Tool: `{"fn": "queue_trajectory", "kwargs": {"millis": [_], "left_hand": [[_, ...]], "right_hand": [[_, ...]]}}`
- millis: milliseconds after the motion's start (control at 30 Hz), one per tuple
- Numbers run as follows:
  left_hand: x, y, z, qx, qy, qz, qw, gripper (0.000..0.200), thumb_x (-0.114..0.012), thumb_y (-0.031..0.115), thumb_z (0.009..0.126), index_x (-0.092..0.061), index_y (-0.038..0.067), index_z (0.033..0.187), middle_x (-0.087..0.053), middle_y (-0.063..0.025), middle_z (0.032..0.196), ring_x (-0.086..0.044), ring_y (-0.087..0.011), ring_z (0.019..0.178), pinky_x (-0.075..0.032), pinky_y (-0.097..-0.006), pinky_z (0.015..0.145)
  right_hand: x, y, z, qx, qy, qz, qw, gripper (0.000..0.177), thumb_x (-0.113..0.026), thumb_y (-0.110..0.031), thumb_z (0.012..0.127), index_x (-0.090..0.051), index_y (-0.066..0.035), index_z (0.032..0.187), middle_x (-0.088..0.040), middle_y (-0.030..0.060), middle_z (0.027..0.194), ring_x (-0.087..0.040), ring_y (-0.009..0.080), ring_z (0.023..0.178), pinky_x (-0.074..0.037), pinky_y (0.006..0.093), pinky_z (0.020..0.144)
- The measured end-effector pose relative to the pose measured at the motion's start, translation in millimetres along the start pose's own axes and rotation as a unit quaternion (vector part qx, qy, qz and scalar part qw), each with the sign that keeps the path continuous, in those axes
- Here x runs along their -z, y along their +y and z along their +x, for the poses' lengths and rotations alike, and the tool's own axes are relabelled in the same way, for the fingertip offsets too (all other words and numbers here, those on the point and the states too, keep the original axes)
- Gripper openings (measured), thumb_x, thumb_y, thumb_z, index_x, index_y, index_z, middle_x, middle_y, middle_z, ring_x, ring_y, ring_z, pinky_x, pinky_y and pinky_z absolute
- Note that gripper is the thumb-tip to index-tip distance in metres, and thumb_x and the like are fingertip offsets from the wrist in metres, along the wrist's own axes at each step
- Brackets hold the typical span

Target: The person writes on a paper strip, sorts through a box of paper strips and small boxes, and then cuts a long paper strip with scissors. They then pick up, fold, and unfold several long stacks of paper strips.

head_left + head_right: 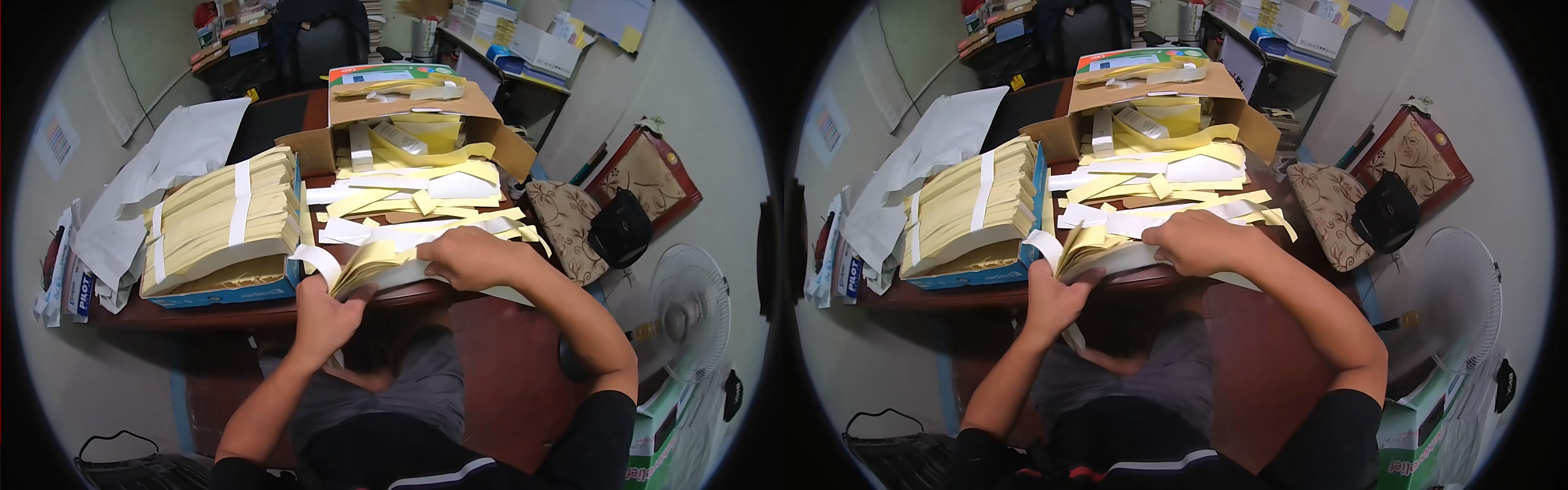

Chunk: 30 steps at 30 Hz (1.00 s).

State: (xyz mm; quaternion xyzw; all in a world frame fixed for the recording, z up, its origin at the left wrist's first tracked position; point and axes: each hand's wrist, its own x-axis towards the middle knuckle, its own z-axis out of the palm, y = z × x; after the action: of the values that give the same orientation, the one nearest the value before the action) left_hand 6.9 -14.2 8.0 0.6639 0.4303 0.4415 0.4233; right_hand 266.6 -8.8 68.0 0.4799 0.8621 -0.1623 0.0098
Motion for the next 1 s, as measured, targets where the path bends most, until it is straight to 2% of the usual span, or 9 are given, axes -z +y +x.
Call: {"fn": "queue_trajectory", "kwargs": {"millis": [67, 233, 333, 400, 533, 633, 733, 867, 1000], "left_hand": [[4, -7, 5, 0.008, -0.034, 0.057, 0.998, 0.025, -0.079, 0.007, 0.082, -0.074, -0.006, 0.103, -0.077, -0.0179, 0.092, -0.073, -0.0193, 0.083, -0.056, -0.0338, 0.077], [13, -19, 1, -0.031, 0.008, 0.052, 0.998, 0.021, -0.076, 0.007, 0.084, -0.076, -0.003, 0.102, -0.077, -0.0177, 0.088, -0.073, -0.0219, 0.078, -0.055, -0.0348, 0.075], [28, -15, -1, -0.002, -0.016, 0.080, 0.997, 0.020, -0.075, 0.009, 0.085, -0.076, -0.001, 0.103, -0.076, -0.0192, 0.086, -0.074, -0.0266, 0.075, -0.055, -0.0355, 0.073], [37, 4, -2, 0.031, -0.054, 0.160, 0.985, 0.021, -0.075, 0.009, 0.085, -0.076, -0.001, 0.104, -0.075, -0.0198, 0.085, -0.074, -0.0272, 0.075, -0.055, -0.0353, 0.073], [34, -3, -1, -0.039, -0.048, 0.184, 0.981, 0.020, -0.075, 0.009, 0.086, -0.076, 0.002, 0.104, -0.075, -0.0172, 0.082, -0.074, -0.0266, 0.074, -0.054, -0.0348, 0.072], [22, -5, 2, -0.007, -0.085, 0.107, 0.991, 0.022, -0.080, 0.008, 0.082, -0.076, 0.000, 0.102, -0.075, -0.0150, 0.084, -0.073, -0.0247, 0.074, -0.054, -0.0342, 0.073], [14, 7, 6, 0.008, -0.101, 0.090, 0.991, 0.026, -0.085, 0.007, 0.077, -0.075, -0.001, 0.100, -0.076, -0.0132, 0.086, -0.072, -0.0220, 0.076, -0.055, -0.0337, 0.074], [12, 15, 8, -0.005, -0.078, 0.146, 0.986, 0.026, -0.085, 0.006, 0.078, -0.075, 0.002, 0.101, -0.076, -0.0125, 0.087, -0.071, -0.0191, 0.077, -0.055, -0.0337, 0.075], [15, 5, 10, -0.024, -0.042, 0.133, 0.990, 0.021, -0.082, 0.005, 0.080, -0.075, 0.001, 0.099, -0.076, -0.0137, 0.086, -0.074, -0.0229, 0.080, -0.055, -0.0344, 0.076]], "right_hand": [[-1, 2, -1, -0.007, 0.026, -0.008, 1.000, 0.023, -0.070, -0.015, 0.091, -0.063, -0.005, 0.110, -0.071, 0.0198, 0.093, -0.068, 0.0419, 0.094, -0.050, 0.0515, 0.079], [-2, 18, -36, -0.071, 0.058, -0.007, 0.996, 0.025, -0.076, -0.011, 0.084, -0.067, -0.004, 0.106, -0.072, 0.0196, 0.103, -0.067, 0.0422, 0.099, -0.051, 0.0493, 0.084], [-9, 34, -69, -0.074, 0.164, -0.023, 0.983, 0.023, -0.077, -0.007, 0.083, -0.070, -0.003, 0.104, -0.071, 0.0200, 0.100, -0.068, 0.0404, 0.095, -0.053, 0.0450, 0.082], [-16, 40, -85, -0.124, 0.196, 0.066, 0.970, 0.024, -0.077, -0.006, 0.081, -0.072, -0.002, 0.104, -0.072, 0.0192, 0.099, -0.069, 0.0352, 0.093, -0.054, 0.0418, 0.084], [-47, 50, -95, -0.157, 0.298, 0.280, 0.899, 0.025, -0.080, -0.002, 0.080, -0.074, -0.001, 0.104, -0.074, 0.0115, 0.095, -0.069, 0.0187, 0.090, -0.053, 0.0310, 0.084], [-72, 42, -85, -0.131, 0.381, 0.396, 0.825, 0.027, -0.081, 0.000, 0.080, -0.073, 0.001, 0.106, -0.073, 0.0059, 0.096, -0.065, 0.0113, 0.091, -0.052, 0.0267, 0.085], [-73, 28, -74, -0.103, 0.405, 0.420, 0.806, 0.028, -0.081, 0.001, 0.079, -0.072, 0.002, 0.106, -0.072, 0.0048, 0.098, -0.065, 0.0120, 0.092, -0.052, 0.0278, 0.086], [-76, 31, -67, -0.085, 0.452, 0.302, 0.835, 0.033, -0.081, 0.002, 0.076, -0.072, 0.001, 0.108, -0.074, 0.0092, 0.101, -0.068, 0.0162, 0.095, -0.053, 0.0292, 0.087], [-73, 46, -74, -0.074, 0.482, 0.150, 0.860, 0.037, -0.083, 0.001, 0.073, -0.074, -0.003, 0.109, -0.074, 0.0122, 0.098, -0.069, 0.0268, 0.091, -0.054, 0.0341, 0.082]]}}
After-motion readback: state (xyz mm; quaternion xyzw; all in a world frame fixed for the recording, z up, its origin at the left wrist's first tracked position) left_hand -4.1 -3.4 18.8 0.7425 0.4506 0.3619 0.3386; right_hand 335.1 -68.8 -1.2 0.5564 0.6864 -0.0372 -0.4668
